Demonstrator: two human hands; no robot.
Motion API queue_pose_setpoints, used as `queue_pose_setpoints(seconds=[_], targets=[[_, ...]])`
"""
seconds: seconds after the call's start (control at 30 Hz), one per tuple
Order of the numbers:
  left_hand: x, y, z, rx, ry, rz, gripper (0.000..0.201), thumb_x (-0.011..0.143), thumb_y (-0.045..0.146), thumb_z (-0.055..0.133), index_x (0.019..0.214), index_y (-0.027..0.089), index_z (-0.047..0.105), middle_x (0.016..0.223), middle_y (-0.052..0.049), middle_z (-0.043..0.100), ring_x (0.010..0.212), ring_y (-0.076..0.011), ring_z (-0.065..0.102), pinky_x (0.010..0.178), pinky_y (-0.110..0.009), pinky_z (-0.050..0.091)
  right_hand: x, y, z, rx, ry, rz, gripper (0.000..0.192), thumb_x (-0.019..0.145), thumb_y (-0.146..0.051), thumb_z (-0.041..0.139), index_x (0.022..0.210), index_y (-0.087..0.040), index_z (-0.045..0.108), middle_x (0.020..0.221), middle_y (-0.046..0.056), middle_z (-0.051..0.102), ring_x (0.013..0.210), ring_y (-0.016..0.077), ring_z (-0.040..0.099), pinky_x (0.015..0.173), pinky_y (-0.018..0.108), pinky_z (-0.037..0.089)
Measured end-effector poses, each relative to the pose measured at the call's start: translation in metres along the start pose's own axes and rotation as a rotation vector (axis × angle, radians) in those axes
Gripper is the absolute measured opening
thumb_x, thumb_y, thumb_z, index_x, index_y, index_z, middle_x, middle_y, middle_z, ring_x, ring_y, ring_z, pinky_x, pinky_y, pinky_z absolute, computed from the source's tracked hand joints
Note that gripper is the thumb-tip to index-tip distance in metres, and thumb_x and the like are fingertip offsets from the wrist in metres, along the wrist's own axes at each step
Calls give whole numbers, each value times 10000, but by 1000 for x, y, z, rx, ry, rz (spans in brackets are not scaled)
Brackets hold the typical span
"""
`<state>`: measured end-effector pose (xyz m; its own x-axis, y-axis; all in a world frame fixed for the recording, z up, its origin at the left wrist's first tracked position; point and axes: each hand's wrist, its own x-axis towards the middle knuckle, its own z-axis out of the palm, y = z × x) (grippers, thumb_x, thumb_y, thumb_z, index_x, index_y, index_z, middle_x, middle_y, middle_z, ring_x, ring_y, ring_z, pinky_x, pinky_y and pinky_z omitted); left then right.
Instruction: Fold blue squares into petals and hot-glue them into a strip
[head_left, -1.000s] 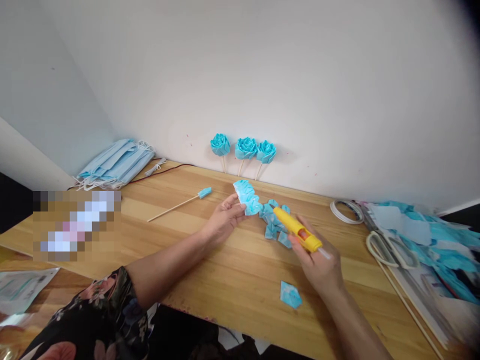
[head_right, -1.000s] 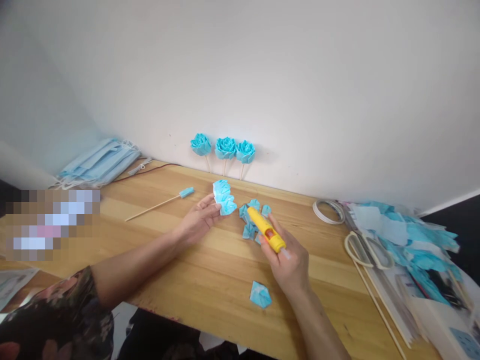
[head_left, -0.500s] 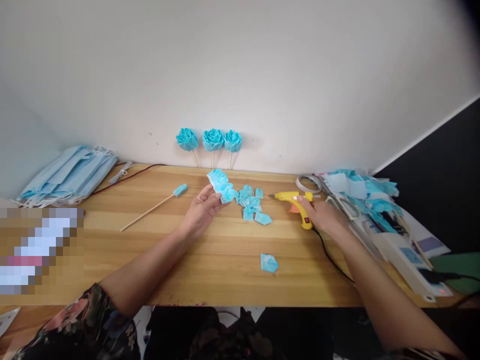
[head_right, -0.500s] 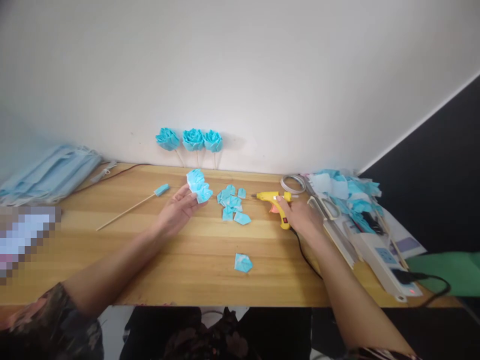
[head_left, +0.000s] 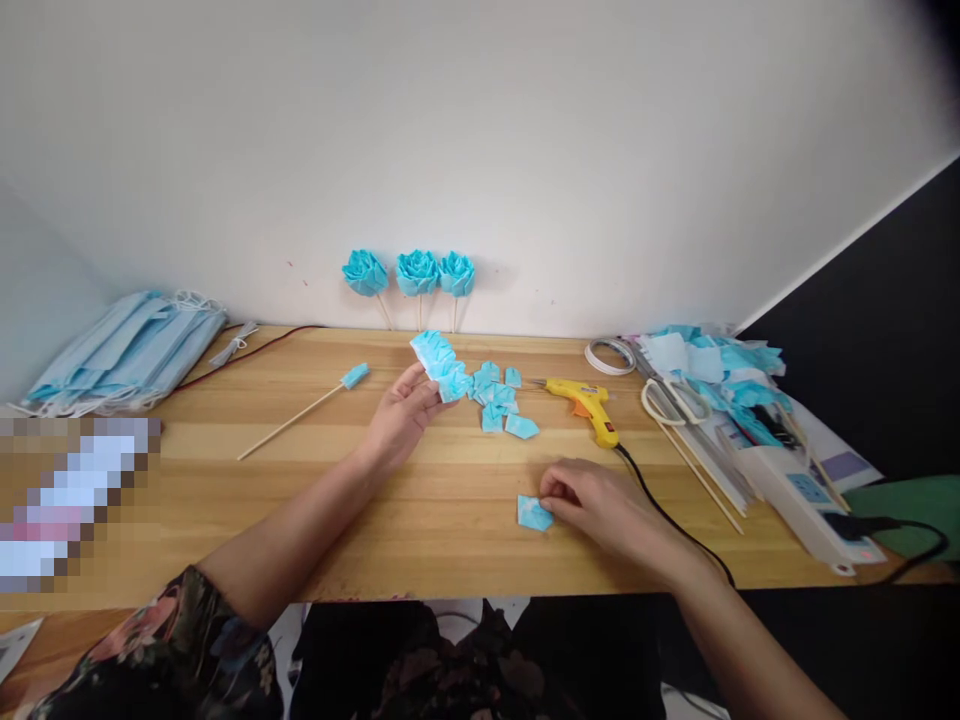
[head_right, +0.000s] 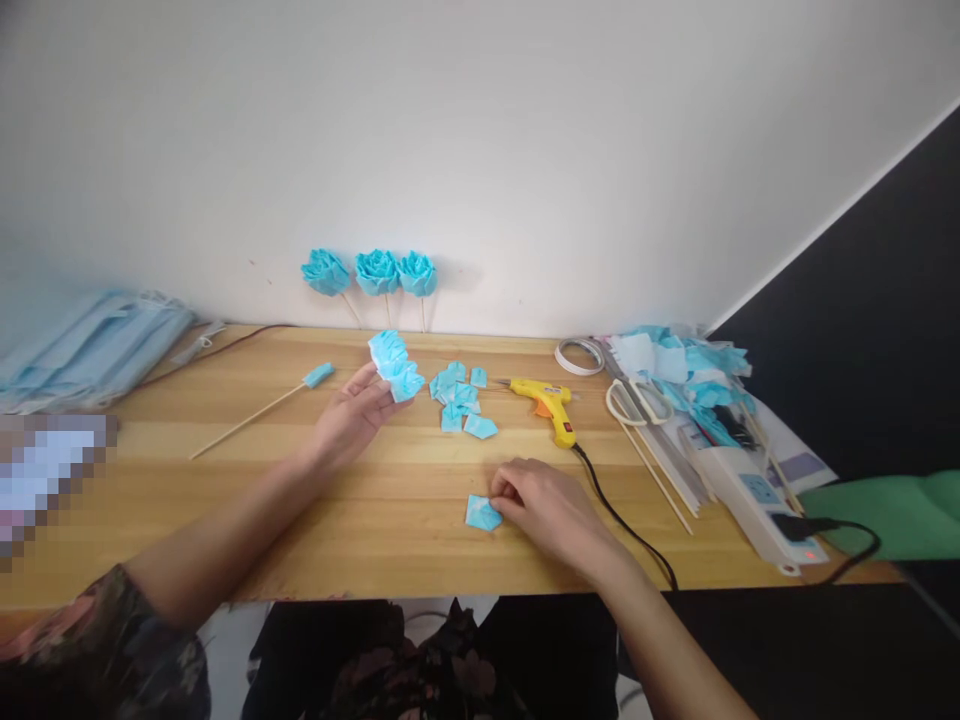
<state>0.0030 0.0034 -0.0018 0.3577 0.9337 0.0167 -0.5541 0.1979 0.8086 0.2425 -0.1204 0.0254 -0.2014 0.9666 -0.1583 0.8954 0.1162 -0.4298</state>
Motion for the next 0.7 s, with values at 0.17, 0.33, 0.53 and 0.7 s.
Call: queue_pose_setpoints(seconds=[0.17,0.33,0.53,0.7], targets=[[1,0,0,-3,13,9,366,765,245,698,1113,183,601,1008,-72,713,980,-219,665,952,-401,460,4,-9,4,-1,20,-100,138,847,-233,501,738,-221,584,762,11,651,713,172,584,618,275,392],[3,-3,-2,-3,10,15,365,762,264,703,1102,186,596,983,-66,715,955,-214,668,929,-396,471,28,-13,-8,208,32,-130,130,869,-259,486,781,-228,577,739,-14,657,676,153,606,603,254,433],[4,-4,-1,41,26,22,390,739,297,722,1088,168,605,950,-72,717,884,-200,673,885,-358,484,76,-28,-35,317,168,-254,108,833,-258,530,762,-208,595,748,-2,651,711,148,601,669,261,470],[5,-6,-2,49,33,37,407,749,317,708,1109,164,594,937,-77,711,856,-192,657,830,-339,499,100,-31,-24,408,246,-301,112,842,-280,536,815,-206,616,795,10,662,753,154,617,701,261,483]])
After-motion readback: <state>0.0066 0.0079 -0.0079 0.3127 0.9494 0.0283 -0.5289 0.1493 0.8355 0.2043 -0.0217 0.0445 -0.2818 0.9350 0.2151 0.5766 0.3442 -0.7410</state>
